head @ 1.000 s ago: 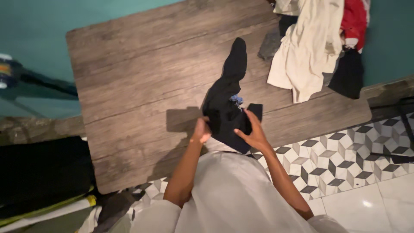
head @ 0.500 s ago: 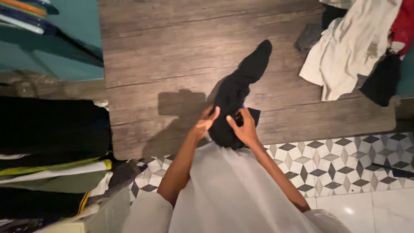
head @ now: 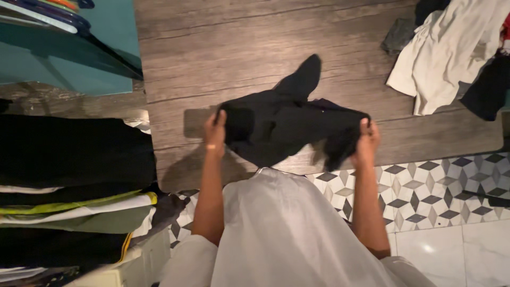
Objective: The person takes t-shirts from a pile on a wooden table, places each on a plastic hanger, and hangs them on a nearby clothing rack. The person handles two shirts in total, one dark blue and one black, and hangs them on the rack.
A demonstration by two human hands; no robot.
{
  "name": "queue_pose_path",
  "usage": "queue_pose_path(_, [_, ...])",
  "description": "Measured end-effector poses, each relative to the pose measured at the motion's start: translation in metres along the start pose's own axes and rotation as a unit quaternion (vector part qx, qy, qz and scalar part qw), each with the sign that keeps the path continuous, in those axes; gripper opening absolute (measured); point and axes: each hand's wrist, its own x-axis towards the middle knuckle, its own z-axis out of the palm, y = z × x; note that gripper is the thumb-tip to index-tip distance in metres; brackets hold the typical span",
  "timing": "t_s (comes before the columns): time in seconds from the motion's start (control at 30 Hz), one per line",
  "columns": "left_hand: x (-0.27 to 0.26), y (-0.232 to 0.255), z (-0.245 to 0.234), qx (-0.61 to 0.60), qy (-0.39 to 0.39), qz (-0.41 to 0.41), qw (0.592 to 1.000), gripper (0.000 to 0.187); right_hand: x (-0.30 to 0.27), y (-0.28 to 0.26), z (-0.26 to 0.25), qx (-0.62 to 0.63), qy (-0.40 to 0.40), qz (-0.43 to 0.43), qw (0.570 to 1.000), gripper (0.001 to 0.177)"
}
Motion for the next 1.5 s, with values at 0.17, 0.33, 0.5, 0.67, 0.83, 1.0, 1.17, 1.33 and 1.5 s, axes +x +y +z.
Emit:
queue_pose_path(0.17, [0.008, 0.035, -0.053, 0.005, 0.071, 0.08, 0.994, 0.035, 0.029, -0.038, -0.023, -0.24, -0.034, -0.104, 0.965, 0.027])
queue_pose_path(0.33, [-0.002, 0.021, -0.097, -0.032, -0.002, 0.116, 0.993, 0.031, 0.04, -0.05, -0.023, -0.221, -0.057, -0.188, 0.955, 0.017])
queue_pose_path(0.5, [-0.036, -0.027, -0.155, 0.068, -0.216, -0.036, 0.973, 0.035, 0.031, -0.037, -0.047, -0.309, -0.061, -0.192, 0.929, 0.013])
queue_pose_path(0.67, [-0.05, -0.05, -0.16, 0.509, -0.209, -0.126, 0.825, 0.054, 0.0, 0.007, -0.058, -0.392, -0.072, -0.153, 0.904, 0.02])
queue_pose_path(0.83, [-0.052, -0.031, -0.081, 0.486, -0.091, 0.06, 0.867, 0.045, -0.023, 0.041, -0.01, -0.447, -0.073, -0.263, 0.852, 0.044])
queue_pose_path(1.0, [-0.054, 0.01, 0.039, 0.314, -0.124, 0.257, 0.906, 0.055, -0.015, 0.05, 0.047, -0.528, -0.023, -0.207, 0.823, 0.057])
queue_pose_path(1.17, [-0.044, 0.029, 0.096, 0.448, -0.164, 0.202, 0.855, 0.059, -0.007, 0.047, 0.044, -0.53, -0.036, -0.16, 0.832, 0.029])
queue_pose_path(1.33, [-0.007, 0.004, 0.077, 0.288, -0.038, 0.295, 0.911, 0.031, 0.001, 0.039, -0.003, -0.472, 0.029, -0.266, 0.84, 0.02])
queue_pose_path(1.5, [0.038, -0.039, -0.004, 0.298, 0.203, 0.146, 0.921, 0.041, -0.007, 0.036, -0.023, -0.413, 0.061, -0.199, 0.887, 0.019])
